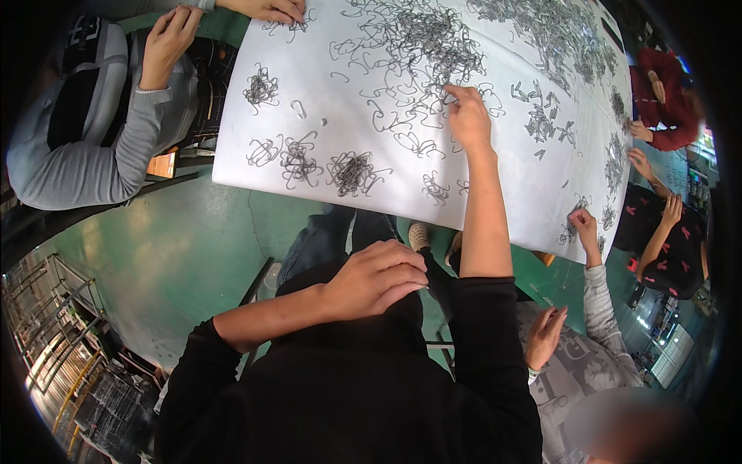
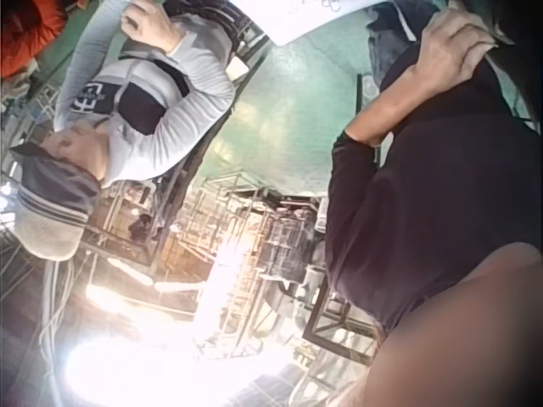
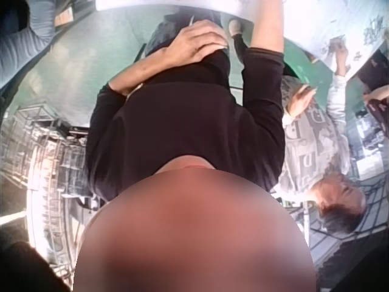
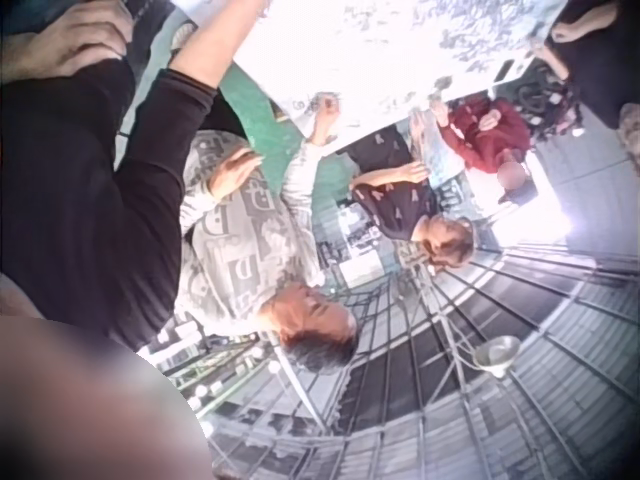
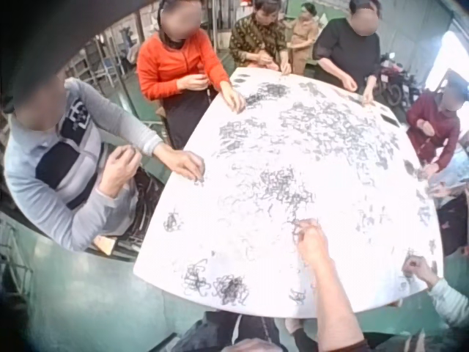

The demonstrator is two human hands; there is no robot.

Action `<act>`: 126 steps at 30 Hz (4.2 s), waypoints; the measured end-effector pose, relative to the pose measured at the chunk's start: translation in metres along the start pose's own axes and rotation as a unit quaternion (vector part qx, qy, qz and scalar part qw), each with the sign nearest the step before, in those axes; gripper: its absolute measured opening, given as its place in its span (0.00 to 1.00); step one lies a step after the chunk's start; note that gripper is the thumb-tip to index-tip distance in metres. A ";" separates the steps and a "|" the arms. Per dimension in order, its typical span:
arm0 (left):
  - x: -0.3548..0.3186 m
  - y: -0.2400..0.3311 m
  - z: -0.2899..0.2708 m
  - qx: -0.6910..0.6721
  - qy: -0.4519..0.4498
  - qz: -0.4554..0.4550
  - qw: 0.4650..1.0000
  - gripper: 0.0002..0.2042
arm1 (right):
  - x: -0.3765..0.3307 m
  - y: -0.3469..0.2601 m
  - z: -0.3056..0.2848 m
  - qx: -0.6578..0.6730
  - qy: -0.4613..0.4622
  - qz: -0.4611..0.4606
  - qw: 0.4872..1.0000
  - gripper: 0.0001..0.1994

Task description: The person repeatedly picks up small metal paperclips from a large white board and links them together by hand. The person works alongside several others at the same table, each performing the same linking action. The linked clips accumulate in small clusters on the board.

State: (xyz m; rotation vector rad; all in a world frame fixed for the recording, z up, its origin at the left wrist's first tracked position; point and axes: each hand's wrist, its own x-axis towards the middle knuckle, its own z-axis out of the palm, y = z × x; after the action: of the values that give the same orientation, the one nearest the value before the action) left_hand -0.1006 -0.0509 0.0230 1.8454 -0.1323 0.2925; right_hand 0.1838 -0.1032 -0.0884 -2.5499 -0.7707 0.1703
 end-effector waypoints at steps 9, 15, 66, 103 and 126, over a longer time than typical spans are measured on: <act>0.003 0.000 0.004 -0.006 -0.001 0.001 1.000 0.08 | 0.001 -0.001 0.001 -0.005 -0.107 -0.023 0.994 0.07; 0.002 0.002 0.008 -0.003 0.001 -0.001 1.000 0.05 | 0.001 -0.015 0.006 -0.099 -0.086 -0.091 0.987 0.04; -0.009 0.000 0.006 -0.011 -0.029 0.013 0.999 0.07 | -0.098 0.024 -0.027 0.207 -0.179 0.142 0.951 0.05; 0.007 0.020 0.024 -0.033 -0.068 0.074 0.994 0.05 | -0.307 -0.131 -0.151 0.566 0.253 0.201 0.758 0.16; -0.052 0.130 0.152 -0.107 -0.267 0.291 0.913 0.10 | -0.498 -0.152 -0.174 0.171 0.611 0.256 0.729 0.11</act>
State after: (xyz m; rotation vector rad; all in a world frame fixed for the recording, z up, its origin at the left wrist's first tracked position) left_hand -0.1615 -0.2369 0.0889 1.5890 -1.0646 0.1631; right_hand -0.2635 -0.3356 0.1280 -1.8179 0.4533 -1.0094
